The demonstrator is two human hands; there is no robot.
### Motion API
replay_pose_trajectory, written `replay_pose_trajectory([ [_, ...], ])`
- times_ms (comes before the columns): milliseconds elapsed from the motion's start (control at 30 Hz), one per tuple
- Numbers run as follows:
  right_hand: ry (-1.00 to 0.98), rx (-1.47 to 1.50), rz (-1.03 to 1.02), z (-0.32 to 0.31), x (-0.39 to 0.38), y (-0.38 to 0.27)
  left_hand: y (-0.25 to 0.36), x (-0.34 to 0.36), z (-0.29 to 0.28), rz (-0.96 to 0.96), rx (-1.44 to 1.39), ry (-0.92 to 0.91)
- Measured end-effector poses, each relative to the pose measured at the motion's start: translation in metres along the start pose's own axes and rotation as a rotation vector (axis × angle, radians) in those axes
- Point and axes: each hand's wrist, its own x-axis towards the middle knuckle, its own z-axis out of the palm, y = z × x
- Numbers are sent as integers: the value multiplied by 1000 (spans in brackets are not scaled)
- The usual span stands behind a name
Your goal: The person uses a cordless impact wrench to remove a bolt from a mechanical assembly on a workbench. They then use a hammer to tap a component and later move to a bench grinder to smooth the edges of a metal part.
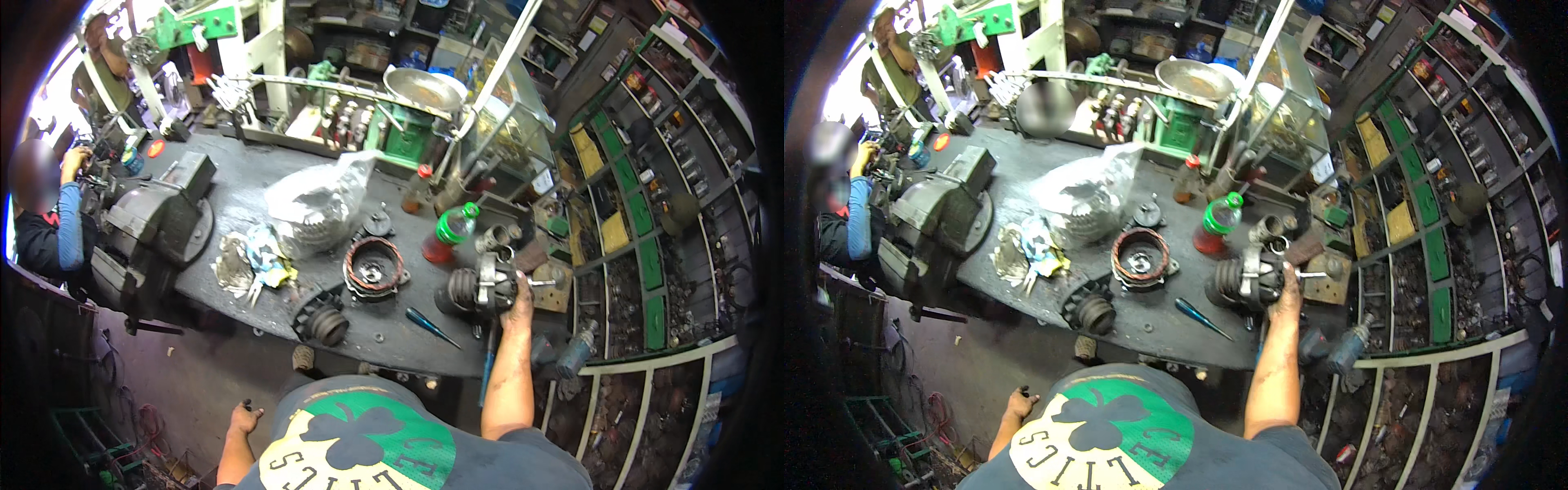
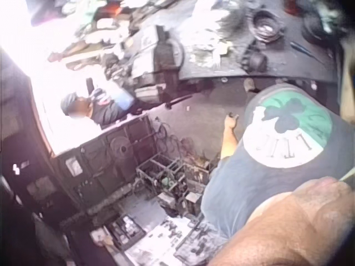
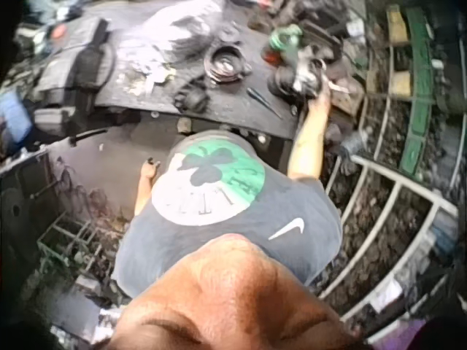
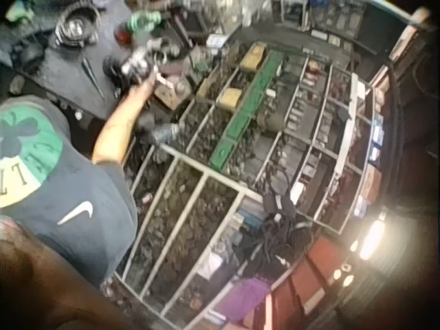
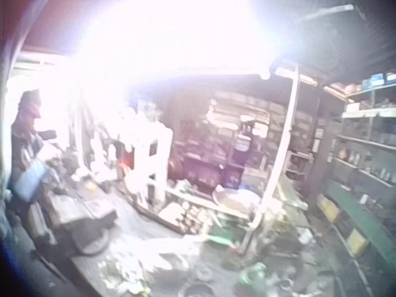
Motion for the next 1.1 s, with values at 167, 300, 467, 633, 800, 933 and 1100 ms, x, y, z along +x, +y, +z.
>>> replay_pose_trajectory([
  [167,9,-41,-50,15,-16,8,15,3,-17,-17,219,-144],
  [300,90,-74,-63,53,-42,25,-26,38,-27,-21,255,-124],
  [467,124,-141,-58,94,-69,41,-50,43,-35,-68,220,-82],
  [633,170,-153,-69,103,-87,42,-33,37,-45,-79,152,-76],
  [800,206,-155,-66,104,-103,44,-24,36,-44,-20,189,-82],
  [933,246,-151,-75,96,-119,39,-13,34,-48,9,235,-103],
  [1100,266,-88,-64,76,-143,26,-28,39,-42,-29,192,-77],
])
